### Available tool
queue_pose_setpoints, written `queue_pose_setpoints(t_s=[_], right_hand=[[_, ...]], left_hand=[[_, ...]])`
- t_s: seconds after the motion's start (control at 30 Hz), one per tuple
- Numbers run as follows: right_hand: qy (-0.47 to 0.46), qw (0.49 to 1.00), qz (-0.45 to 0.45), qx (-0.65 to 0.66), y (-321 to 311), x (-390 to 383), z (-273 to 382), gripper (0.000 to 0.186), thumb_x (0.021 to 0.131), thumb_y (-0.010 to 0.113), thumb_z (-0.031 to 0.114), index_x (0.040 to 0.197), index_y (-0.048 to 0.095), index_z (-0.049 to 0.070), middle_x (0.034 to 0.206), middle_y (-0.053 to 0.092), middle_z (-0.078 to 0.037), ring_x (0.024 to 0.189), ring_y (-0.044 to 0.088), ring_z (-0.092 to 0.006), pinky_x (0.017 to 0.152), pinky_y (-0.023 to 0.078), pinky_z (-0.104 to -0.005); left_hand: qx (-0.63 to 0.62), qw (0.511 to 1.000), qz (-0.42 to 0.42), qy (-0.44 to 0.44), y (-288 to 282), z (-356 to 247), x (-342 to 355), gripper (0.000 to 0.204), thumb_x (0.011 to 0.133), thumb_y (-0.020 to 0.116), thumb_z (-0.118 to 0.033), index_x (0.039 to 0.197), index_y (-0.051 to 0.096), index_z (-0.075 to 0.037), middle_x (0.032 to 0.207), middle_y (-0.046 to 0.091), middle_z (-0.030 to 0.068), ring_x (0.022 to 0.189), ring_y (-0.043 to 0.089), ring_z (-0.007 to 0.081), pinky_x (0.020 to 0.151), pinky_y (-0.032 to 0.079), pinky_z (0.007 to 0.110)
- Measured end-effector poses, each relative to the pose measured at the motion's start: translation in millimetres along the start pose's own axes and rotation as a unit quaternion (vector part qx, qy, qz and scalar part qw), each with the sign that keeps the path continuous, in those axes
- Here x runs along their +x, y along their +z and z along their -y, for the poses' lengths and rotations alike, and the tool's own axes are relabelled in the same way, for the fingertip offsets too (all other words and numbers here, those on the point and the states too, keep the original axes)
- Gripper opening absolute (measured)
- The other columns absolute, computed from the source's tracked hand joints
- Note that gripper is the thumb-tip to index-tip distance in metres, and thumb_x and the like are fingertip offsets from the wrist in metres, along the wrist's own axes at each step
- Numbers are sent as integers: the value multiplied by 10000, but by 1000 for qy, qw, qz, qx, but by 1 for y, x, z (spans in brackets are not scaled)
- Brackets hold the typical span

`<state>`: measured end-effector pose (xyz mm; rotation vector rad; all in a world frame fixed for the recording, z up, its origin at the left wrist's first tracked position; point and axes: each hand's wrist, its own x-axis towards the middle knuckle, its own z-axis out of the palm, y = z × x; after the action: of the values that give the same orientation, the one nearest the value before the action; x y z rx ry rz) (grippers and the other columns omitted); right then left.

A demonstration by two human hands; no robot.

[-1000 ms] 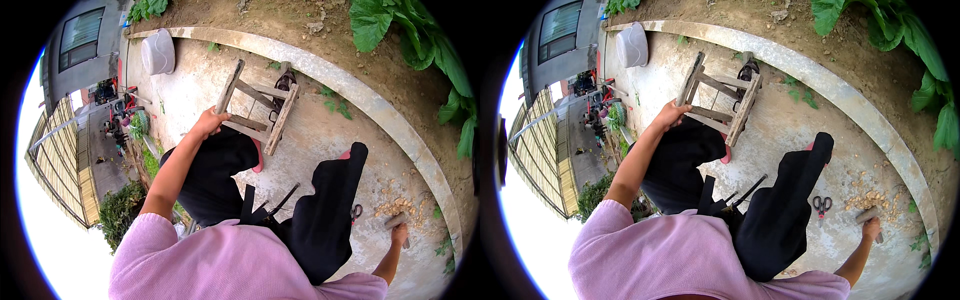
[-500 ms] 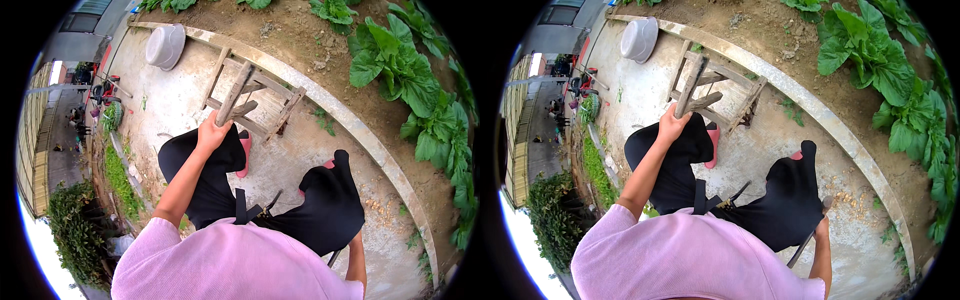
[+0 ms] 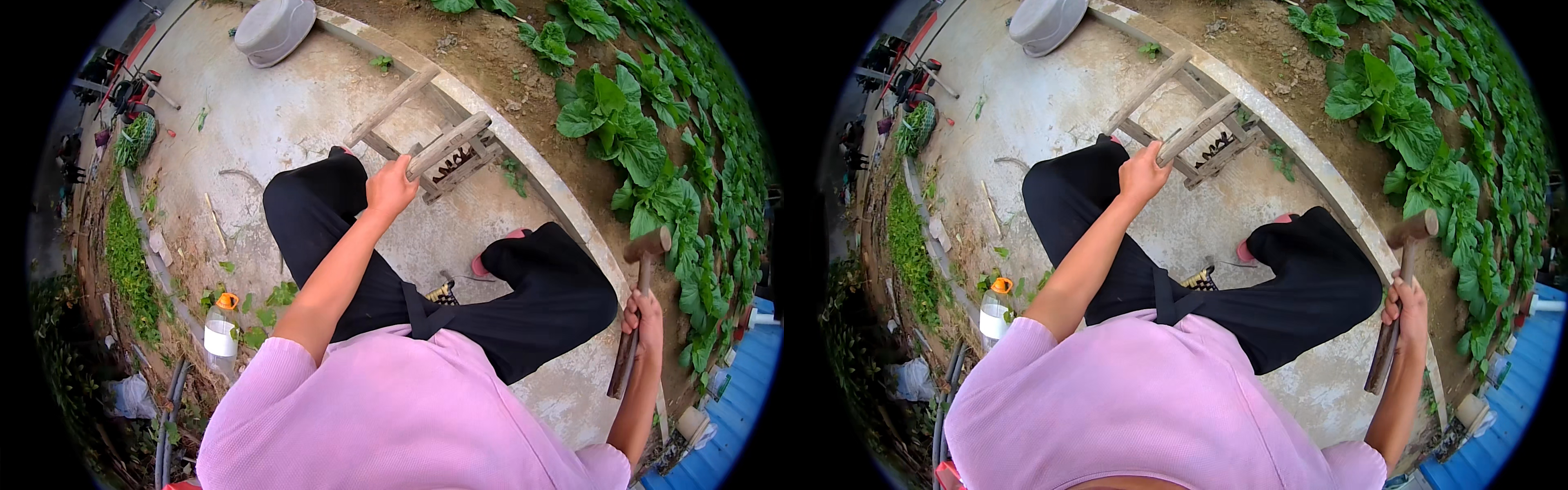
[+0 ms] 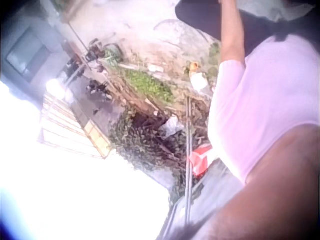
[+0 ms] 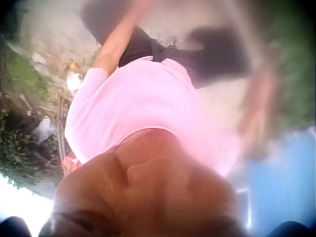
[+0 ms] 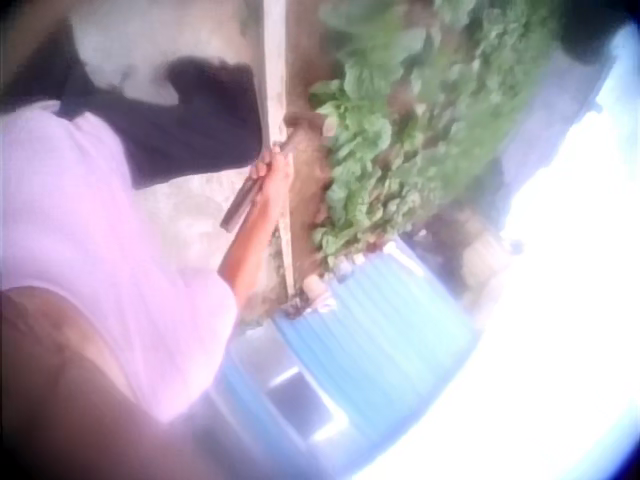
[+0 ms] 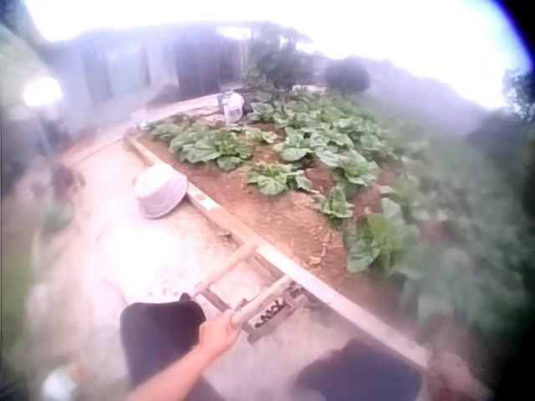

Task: The person retrieves a hammer from a storage area and then sits on the ground to work on a small wooden object. They repeatedly strike the object with the hammer, adjusting its position between strikes.

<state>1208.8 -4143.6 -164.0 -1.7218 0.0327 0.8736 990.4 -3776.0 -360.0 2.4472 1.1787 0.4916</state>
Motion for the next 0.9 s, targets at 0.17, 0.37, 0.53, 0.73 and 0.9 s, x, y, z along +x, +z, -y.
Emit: queue_pose_setpoints(t_s=[0.17, 0.37, 0.53, 0.73, 0.9], right_hand=[[12, 979, 145, 143, 77, 37, -2, 129, 854, 472, 170, 906, 438, 57, 579, 354, 34, 377, 302, -22, 320, 261, -176], [143, 966, 179, 119, 170, 120, -91, 131, 805, 534, 147, 801, 422, 80, 590, 418, 17, 409, 362, -43, 357, 323, -197], [285, 922, 179, 190, 198, 156, -180, 101, 797, 526, 139, 772, 440, 92, 554, 404, 36, 422, 379, -59, 427, 377, -255], [318, 912, 144, 215, 191, 174, -215, 96, 777, 511, 111, 739, 424, 95, 534, 394, 34, 420, 385, -79, 467, 406, -289], [197, 944, 158, 213, 195, 168, -154, 148, 788, 505, 105, 907, 436, 50, 667, 498, -44, 513, 489, -129, 474, 439, -294]], left_hand=[[16, 999, 35, -33, 40, 25, -14, 320, 668, 610, -248, 948, 517, -122, 765, 580, 130, 711, 575, 311, 586, 450, 417], [30, 987, 112, -114, 57, 32, -7, 332, 659, 635, -240, 936, 510, -107, 794, 580, 143, 745, 576, 327, 621, 458, 423], [80, 986, 103, -104, 71, 46, -1, 344, 655, 645, -247, 938, 498, -118, 799, 569, 138, 735, 576, 321, 611, 456, 426], [98, 987, 114, -62, 86, 52, -4, 365, 646, 651, -247, 947, 479, -132, 773, 541, 132, 717, 571, 325, 588, 455, 427], [98, 982, 149, -59, 90, 36, -1, 349, 662, 618, -214, 979, 493, -137, 804, 560, 141, 737, 567, 337, 611, 449, 435]])
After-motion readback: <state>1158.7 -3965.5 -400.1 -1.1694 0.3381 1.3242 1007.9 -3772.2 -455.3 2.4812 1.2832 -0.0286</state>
